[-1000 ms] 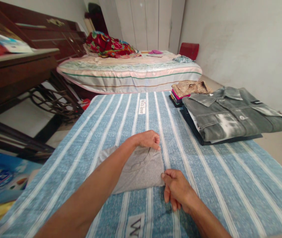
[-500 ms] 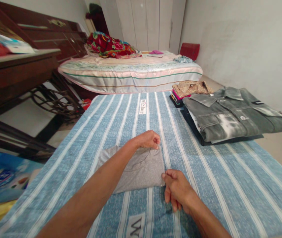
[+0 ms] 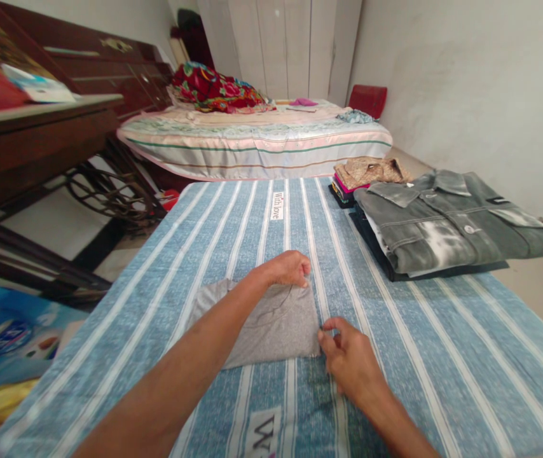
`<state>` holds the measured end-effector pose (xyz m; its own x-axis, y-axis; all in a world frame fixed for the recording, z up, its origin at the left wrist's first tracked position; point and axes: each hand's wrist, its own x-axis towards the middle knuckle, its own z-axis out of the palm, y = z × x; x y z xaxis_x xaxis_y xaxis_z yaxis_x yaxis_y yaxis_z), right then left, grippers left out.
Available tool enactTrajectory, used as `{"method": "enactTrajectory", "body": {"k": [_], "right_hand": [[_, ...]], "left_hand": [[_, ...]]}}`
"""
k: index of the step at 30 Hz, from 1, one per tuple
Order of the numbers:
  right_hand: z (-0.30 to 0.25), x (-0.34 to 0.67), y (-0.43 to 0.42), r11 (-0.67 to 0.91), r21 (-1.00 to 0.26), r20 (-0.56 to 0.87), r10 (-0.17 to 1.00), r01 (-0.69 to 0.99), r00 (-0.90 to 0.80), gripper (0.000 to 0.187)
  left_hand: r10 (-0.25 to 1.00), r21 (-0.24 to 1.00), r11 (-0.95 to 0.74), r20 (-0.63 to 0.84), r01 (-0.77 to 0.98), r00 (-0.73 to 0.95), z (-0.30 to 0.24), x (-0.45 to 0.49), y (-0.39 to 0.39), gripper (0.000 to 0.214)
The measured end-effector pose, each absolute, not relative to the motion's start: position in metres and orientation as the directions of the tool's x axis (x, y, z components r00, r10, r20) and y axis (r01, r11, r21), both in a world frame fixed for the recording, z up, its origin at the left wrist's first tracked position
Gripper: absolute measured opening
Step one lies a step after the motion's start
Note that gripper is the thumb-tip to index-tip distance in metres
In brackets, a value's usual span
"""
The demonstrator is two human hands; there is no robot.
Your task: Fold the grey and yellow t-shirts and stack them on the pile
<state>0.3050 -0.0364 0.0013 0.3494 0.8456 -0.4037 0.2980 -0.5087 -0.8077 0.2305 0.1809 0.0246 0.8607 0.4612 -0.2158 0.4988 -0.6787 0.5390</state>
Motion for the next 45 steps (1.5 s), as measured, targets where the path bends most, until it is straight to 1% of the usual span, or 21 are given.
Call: {"method": "enactTrajectory", "body": {"k": [2, 4, 7, 9, 11, 13, 15, 18, 20, 23, 25, 28, 33, 38, 45], "right_hand": [[0.004, 0.304, -0.037, -0.335, -0.799, -0.114, 0.900, 0.500, 0.421, 0.024], [0.008, 0.299, -0.033, -0.162, -0.744, 0.136, 0.913, 0.649, 0.385, 0.019], [0.009, 0.287, -0.021, 0.064, -0.654, 0.385, 0.886, 0.754, 0.258, 0.021], [0.005, 0.278, -0.009, 0.132, -0.565, 0.470, 0.863, 0.814, 0.186, 0.027], [-0.003, 0.272, 0.002, 0.115, -0.472, 0.475, 0.868, 0.874, 0.142, 0.035], [-0.014, 0.268, 0.010, 0.082, -0.390, 0.442, 0.890, 0.917, 0.108, 0.042], [-0.025, 0.267, 0.014, 0.075, -0.336, 0.419, 0.905, 0.939, 0.078, 0.050], [-0.037, 0.269, 0.014, 0.075, -0.301, 0.392, 0.918, 0.951, 0.052, 0.062], [-0.042, 0.270, 0.012, 0.066, -0.293, 0.372, 0.927, 0.954, 0.051, 0.066], [-0.044, 0.269, 0.011, 0.034, -0.285, 0.338, 0.939, 0.958, 0.067, 0.068], [-0.045, 0.269, 0.011, 0.019, -0.278, 0.313, 0.947, 0.960, 0.072, 0.069], [-0.045, 0.268, 0.010, 0.016, -0.268, 0.287, 0.956, 0.963, 0.064, 0.070], [-0.048, 0.270, 0.010, 0.016, -0.253, 0.265, 0.963, 0.967, 0.054, 0.071], [-0.047, 0.270, 0.009, 0.007, -0.229, 0.248, 0.967, 0.973, 0.051, 0.073], [-0.044, 0.269, 0.010, -0.018, -0.254, 0.216, 0.973, 0.967, 0.075, 0.072]], "left_hand": [[0.477, 0.518, -0.690, -0.200, 0.505, 0.856, 0.027, 0.231, 0.179, 0.023], [0.492, 0.501, -0.702, -0.173, 0.506, 0.853, 0.031, 0.230, 0.178, 0.025], [0.519, 0.481, -0.717, -0.115, 0.505, 0.847, 0.042, 0.226, 0.177, 0.019], [0.546, 0.465, -0.721, -0.076, 0.514, 0.834, 0.051, 0.218, 0.175, 0.013], [0.575, 0.434, -0.732, -0.019, 0.524, 0.818, 0.061, 0.203, 0.172, 0.010], [0.595, 0.384, -0.754, 0.055, 0.533, 0.802, 0.068, 0.181, 0.166, 0.010], [0.621, 0.331, -0.759, 0.113, 0.560, 0.775, 0.071, 0.153, 0.155, 0.011], [0.711, 0.300, -0.696, 0.156, 0.652, 0.686, 0.064, 0.107, 0.132, 0.016], [0.767, 0.283, -0.641, 0.207, 0.713, 0.607, 0.050, 0.080, 0.115, 0.022], [0.794, 0.201, -0.601, 0.259, 0.773, 0.550, 0.024, 0.053, 0.093, 0.030], [0.816, 0.145, -0.570, 0.214, 0.809, 0.537, 0.011, 0.046, 0.082, 0.038], [0.863, 0.103, -0.504, 0.089, 0.858, 0.497, 0.003, 0.045, 0.073, 0.050], [0.897, 0.082, -0.437, -0.029, 0.896, 0.440, 0.005, 0.049, 0.071, 0.055], [0.904, 0.077, -0.420, -0.055, 0.904, 0.425, 0.006, 0.050, 0.071, 0.056], [0.903, 0.058, -0.428, -0.014, 0.902, 0.430, 0.001, 0.048, 0.070, 0.056]]}}
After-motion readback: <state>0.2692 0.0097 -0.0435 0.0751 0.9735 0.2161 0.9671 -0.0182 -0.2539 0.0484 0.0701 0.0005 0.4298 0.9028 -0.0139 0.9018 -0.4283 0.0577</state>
